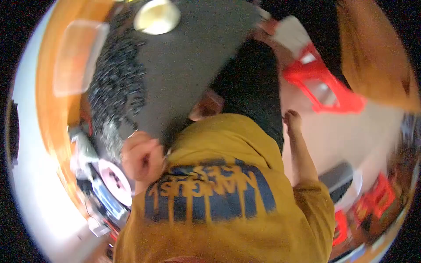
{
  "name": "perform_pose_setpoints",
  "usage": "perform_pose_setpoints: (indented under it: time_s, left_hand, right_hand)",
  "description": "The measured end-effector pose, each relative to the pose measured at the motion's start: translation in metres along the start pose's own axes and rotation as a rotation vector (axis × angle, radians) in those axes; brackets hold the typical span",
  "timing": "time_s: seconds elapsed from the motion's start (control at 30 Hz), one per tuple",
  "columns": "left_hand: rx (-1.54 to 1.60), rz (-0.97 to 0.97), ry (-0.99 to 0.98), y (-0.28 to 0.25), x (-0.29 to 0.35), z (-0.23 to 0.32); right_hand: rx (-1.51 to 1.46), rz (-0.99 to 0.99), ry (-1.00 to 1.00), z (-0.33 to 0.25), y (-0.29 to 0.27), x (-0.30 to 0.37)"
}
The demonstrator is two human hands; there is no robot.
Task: The person assembles plastic cord locks by fitting springs into plastic components and connecting the parts together by hand, then sorts components and finished pieces across the table, plates, and containers.
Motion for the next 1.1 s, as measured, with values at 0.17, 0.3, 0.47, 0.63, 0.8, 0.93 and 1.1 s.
perform_pose_setpoints:
  time_s: [0.17, 0.3, 0.47, 0.63, 0.8, 0.93, 1.1]
  left_hand:
    - [0.038, 0.036, -0.039, -0.011, 0.005, -0.022]
    - [0.023, 0.12, -0.119, -0.016, 0.034, -0.033]
    - [0.04, 0.198, -0.047, -0.026, 0.03, -0.038]
    - [0.053, 0.296, 0.074, -0.046, 0.017, -0.027]
    - [-0.027, 0.295, -0.017, -0.055, 0.03, -0.029]
    - [0.293, 0.293, -0.315, -0.051, 0.048, -0.043]
    - [0.409, 0.233, -0.402, -0.052, 0.055, -0.049]
  right_hand:
    - [-0.109, -0.024, -0.283, -0.093, 0.044, 0.027]
    - [-0.028, -0.068, -0.555, -0.203, 0.106, 0.138]
    - [0.113, -0.37, -0.927, -0.247, 0.18, 0.285]
    - [0.385, -1.103, -0.752, -0.213, 0.272, 0.363]
    - [0.47, -1.267, -0.463, -0.196, 0.319, 0.393]
    - [0.539, -1.264, -0.494, -0.189, 0.325, 0.388]
    - [0.874, -1.179, -0.8, -0.187, 0.332, 0.39]
Point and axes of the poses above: each hand's wrist, its own x-axis away from the middle knuckle, its own y-axis out of the palm, z = x × y, the point moved 6 cm from there along -x, towards the middle knuckle, and after that the axes turned 11 degrees about y, right-handed, at the moved point
